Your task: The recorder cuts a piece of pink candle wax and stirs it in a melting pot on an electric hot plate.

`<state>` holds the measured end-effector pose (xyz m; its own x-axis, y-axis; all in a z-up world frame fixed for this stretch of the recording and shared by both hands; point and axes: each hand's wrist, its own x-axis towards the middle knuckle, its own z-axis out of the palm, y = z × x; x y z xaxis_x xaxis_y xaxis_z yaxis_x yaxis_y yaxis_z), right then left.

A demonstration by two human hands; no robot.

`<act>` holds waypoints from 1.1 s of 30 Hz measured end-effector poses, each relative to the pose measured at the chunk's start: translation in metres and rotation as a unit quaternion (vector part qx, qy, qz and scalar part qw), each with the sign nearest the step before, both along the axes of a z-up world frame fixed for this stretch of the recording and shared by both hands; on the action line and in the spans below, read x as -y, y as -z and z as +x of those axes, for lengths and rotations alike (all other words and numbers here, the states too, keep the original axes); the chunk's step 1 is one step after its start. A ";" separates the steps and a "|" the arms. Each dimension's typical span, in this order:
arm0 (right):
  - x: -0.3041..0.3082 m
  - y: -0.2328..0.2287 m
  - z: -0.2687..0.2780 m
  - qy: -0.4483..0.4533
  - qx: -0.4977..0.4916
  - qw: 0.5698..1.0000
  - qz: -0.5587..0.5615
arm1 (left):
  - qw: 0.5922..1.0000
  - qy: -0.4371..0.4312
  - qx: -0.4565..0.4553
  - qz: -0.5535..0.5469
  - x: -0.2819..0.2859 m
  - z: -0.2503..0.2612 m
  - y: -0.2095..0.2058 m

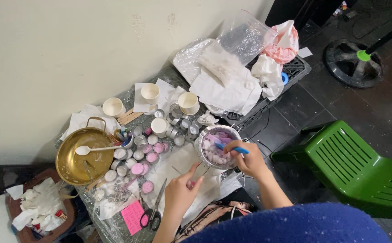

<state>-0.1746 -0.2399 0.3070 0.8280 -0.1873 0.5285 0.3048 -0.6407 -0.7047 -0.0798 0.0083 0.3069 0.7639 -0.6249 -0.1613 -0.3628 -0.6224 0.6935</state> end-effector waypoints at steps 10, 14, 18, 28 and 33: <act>0.002 0.007 0.004 0.005 0.020 0.999 0.040 | 1.000 -0.009 0.011 -0.005 0.001 -0.001 0.006; 0.008 0.009 0.003 0.010 0.010 1.000 -0.016 | 1.000 -0.007 0.004 -0.004 0.000 -0.001 0.010; 0.016 0.032 0.002 0.053 0.057 0.991 0.109 | 1.000 -0.012 0.005 -0.008 0.001 -0.001 0.008; 0.006 0.008 -0.002 -0.002 0.076 0.997 -0.011 | 0.999 -0.010 0.033 -0.036 0.001 -0.002 0.015; 0.000 0.022 -0.001 -0.011 -0.020 0.999 0.047 | 1.000 -0.013 0.002 0.007 0.003 -0.003 0.002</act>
